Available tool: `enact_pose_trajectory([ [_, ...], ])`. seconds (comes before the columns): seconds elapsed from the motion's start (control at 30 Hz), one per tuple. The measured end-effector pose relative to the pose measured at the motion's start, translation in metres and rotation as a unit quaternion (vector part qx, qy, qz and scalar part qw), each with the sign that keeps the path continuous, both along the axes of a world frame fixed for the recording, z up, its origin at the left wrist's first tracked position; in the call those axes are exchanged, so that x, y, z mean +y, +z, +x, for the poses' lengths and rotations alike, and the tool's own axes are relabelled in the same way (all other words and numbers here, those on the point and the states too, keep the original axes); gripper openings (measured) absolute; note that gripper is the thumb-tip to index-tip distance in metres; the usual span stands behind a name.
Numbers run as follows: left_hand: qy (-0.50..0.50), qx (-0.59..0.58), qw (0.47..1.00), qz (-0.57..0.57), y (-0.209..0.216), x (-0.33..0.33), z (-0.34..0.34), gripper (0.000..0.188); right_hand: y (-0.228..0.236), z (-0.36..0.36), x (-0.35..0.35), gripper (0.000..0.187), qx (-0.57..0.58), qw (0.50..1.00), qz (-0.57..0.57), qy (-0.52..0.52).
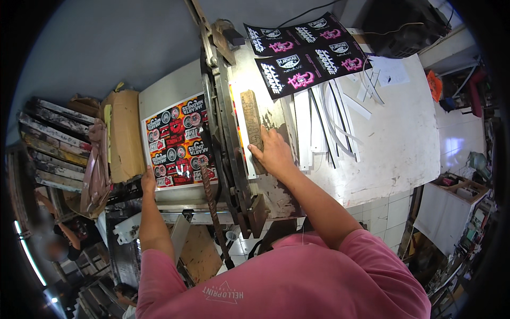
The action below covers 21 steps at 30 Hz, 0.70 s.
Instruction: The person uses a manual paper cutter to trim sheets of printed stickers, aligning the sheets against the blade and pressing the lever to cut strips of waste material.
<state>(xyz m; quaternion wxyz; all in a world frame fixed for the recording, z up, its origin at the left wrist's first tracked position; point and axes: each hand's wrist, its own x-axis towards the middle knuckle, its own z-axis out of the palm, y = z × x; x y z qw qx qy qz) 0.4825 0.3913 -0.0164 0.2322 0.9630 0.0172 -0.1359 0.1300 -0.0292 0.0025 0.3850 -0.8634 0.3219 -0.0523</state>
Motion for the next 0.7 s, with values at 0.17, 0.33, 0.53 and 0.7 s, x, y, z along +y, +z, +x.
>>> enact_pose_trajectory([
  [0.17,0.002,-0.015,1.000,0.023,-0.002,0.014,-0.001,0.076,0.005,0.001,0.000,0.073,0.000,1.000,0.012,0.011],
  [0.33,-0.019,0.000,0.999,0.037,-0.002,0.005,-0.001,0.071,0.006,0.000,-0.001,0.074,0.020,1.000,0.016,0.008],
  [0.53,0.002,-0.024,0.997,0.075,0.001,0.006,-0.007,0.084,0.001,-0.002,0.006,0.073,-0.005,1.000,-0.017,0.001],
  [0.7,0.180,-0.216,0.935,-0.216,0.063,-0.078,-0.067,0.081,-0.004,0.006,0.009,0.055,-0.001,0.999,-0.035,-0.024],
])
